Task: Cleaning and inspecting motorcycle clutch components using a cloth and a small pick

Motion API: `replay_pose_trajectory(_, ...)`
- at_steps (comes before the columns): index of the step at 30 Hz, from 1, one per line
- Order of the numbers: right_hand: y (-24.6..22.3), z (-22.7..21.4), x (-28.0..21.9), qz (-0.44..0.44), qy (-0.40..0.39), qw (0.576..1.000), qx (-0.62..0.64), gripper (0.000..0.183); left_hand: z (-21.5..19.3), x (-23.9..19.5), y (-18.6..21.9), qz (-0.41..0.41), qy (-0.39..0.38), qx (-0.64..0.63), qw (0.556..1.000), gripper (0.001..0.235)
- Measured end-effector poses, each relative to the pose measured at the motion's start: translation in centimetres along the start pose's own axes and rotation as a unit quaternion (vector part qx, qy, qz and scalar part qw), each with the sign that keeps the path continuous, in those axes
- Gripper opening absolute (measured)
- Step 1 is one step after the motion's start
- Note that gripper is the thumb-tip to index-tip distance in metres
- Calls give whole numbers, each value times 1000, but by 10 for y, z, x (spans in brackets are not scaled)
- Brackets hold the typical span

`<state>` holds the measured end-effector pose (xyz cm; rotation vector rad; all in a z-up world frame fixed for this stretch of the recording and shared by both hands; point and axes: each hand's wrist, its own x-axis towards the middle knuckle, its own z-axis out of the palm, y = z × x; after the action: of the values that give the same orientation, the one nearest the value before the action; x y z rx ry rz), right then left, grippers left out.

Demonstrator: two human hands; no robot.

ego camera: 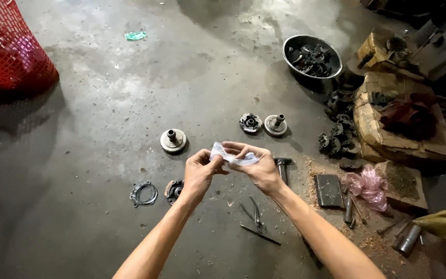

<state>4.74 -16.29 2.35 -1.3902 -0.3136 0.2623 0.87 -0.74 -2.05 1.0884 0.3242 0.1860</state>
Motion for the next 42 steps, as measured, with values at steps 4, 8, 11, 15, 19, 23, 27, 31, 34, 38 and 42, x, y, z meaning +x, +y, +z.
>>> replay_pose_trajectory(4,-35,11,1,109,45,991,-66,25,-1,1,3,6,-13,11,1000,12)
replay_pose_trajectory(8,17,-12,16,54,79,995,24,34,8,-13,18,7,-40,25,999,23)
replay_pose_trajectory(11,28,-23,20,69,122,985,102,37,5,-11,11,50,-73,72,993,37)
replay_pose_trajectory(15,9,-16,13,73,64,994,48,30,4,-7,6,46,-46,79,995,18)
replay_pose_trajectory(19,-13,-7,3,47,6,998,-52,29,-8,13,-18,-17,-21,10,1000,13)
replay_pose_trajectory(23,18,-21,12,80,42,996,26,27,5,-9,22,5,-62,13,998,38)
replay_pose_trajectory(27,35,-36,16,109,63,984,124,26,-1,-4,14,101,-128,108,981,32)
replay_pose_trajectory(31,9,-31,12,121,-11,989,83,29,5,-5,22,97,-96,131,982,15)
replay_pose_trajectory(34,-23,-26,4,85,-85,990,-67,37,-8,9,12,32,-50,91,994,19)
replay_pose_trajectory(38,-3,-34,13,99,-57,991,-70,27,-20,17,2,12,-72,123,990,21)
replay_pose_trajectory(42,23,-44,19,122,-39,991,-22,24,-5,0,21,277,-238,484,795,53)
